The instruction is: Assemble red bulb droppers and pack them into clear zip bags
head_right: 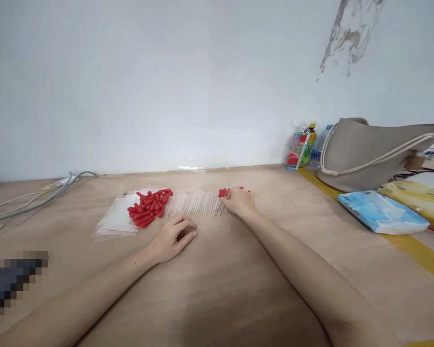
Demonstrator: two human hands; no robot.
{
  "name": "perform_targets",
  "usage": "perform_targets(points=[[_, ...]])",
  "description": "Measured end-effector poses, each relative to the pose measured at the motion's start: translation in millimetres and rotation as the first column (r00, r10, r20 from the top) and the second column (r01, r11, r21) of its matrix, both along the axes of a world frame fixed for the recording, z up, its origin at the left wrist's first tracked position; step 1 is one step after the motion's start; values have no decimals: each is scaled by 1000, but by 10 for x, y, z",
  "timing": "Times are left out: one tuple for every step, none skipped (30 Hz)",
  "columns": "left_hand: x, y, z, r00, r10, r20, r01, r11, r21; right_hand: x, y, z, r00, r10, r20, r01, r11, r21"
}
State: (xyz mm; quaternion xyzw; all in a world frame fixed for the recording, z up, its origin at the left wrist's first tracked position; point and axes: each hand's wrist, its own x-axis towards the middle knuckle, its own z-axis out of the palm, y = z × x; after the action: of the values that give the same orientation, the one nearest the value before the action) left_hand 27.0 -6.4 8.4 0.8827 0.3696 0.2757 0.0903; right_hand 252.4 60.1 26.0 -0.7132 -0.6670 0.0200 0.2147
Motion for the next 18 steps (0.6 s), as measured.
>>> perform_targets(points=[[0,-1,-1,1000,-1,1,1,1000,1,7,12,-2,1000,-7,-11,7,1000,-7],[0,-1,-3,1000,-3,3,3,1000,1,24,21,-6,1000,-14,-19,14,1000,-9],[0,-2,-5,1000,-5,5,5,1000,1,49,28,-11,1000,-20,-24,20,1000,-11],[0,-1,-8,1000,-7,5,7,1000,2,78,33,-15,999,-27,-26,26,1000,-14],[0,-1,-11,1000,-7,4,7,1000,3,106,38,-18,999,-34,-26,33,999,-16],[-1,1,-15,1000,-5,1,5,1000,3,133,41,-18,999,-41,-25,41,999,-16],[-1,2,-18,1000,-3,-2,3,1000,3,154,42,-15,999,-47,-24,47,999,-14],[-2,2,-20,1000,-2,-4,2,1000,3,168,42,-8,998,-50,-22,50,999,-10],[-2,3,-22,1000,-2,-5,2,1000,1,175,38,1,999,-51,-19,51,999,-6],[-2,2,-22,1000,-2,-4,2,1000,0,176,31,13,999,-52,-13,52,999,-4],[-1,1,-20,1000,-3,-2,3,1000,-1,172,22,25,998,-55,-6,54,998,-6],[0,-1,-18,1000,-3,0,3,1000,-2,164,11,37,998,-56,6,56,998,-18],[1,-4,-14,1000,-3,2,3,1000,-3,153,-1,48,998,-56,23,57,998,-37],[2,-6,-11,1000,-3,1,3,1000,-4,142,-12,57,997,-59,41,61,996,-58],[3,-9,-7,1000,-3,-1,3,1000,-5,131,-21,63,996,-60,60,65,995,-79],[4,-11,-3,1000,-4,-2,4,1000,-5,120,-25,65,995,-61,77,68,993,-96],[5,-13,1,1000,-6,-3,6,1000,-4,111,-26,64,994,-60,92,70,992,-107],[6,-15,5,1000,-8,-3,8,1000,-3,102,-21,60,993,-63,101,74,991,-111]])
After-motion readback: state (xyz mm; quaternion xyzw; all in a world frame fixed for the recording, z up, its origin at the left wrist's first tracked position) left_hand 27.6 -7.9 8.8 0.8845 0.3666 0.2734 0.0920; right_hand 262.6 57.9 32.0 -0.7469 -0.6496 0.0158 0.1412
